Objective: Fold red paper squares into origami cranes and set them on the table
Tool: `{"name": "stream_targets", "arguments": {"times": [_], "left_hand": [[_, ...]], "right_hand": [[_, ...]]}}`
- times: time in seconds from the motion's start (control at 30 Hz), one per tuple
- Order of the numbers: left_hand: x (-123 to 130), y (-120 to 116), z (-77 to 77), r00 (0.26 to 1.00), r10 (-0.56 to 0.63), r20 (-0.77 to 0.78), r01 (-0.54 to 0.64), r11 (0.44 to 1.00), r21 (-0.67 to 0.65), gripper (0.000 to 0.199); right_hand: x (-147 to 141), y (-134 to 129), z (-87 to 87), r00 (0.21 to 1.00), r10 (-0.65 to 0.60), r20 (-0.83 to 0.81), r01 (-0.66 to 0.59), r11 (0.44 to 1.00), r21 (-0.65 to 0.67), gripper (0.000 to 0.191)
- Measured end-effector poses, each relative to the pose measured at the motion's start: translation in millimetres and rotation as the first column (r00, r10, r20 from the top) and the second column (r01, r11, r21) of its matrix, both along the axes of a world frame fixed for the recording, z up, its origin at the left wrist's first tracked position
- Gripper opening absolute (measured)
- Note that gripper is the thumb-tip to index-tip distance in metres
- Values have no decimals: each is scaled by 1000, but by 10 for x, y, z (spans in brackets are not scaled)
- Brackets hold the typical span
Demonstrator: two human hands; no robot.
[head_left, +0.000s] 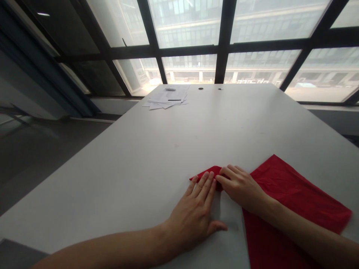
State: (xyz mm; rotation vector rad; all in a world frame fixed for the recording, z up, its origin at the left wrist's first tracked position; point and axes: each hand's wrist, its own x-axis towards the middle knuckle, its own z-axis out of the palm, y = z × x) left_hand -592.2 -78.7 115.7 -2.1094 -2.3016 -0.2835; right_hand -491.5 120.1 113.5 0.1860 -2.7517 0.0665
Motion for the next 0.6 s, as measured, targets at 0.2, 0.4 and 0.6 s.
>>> {"name": "stream_targets", "arguments": {"times": [0.2, 0.4, 0.6], "left_hand": [[2, -26, -13, 997, 9, 73, -6, 999, -42, 100], [-22, -30, 36, 997, 4, 76, 0, 999, -53, 93], [-75, -52, 43, 998, 63, -8, -63, 998, -18, 86]], "right_hand": [[35, -1, 32, 1000, 10, 28, -9, 999, -40, 17], [141, 50, 34, 996, 89, 22, -86, 991, -99, 25], [145, 71, 30, 994, 111, 13, -109, 989, -104, 23]]}}
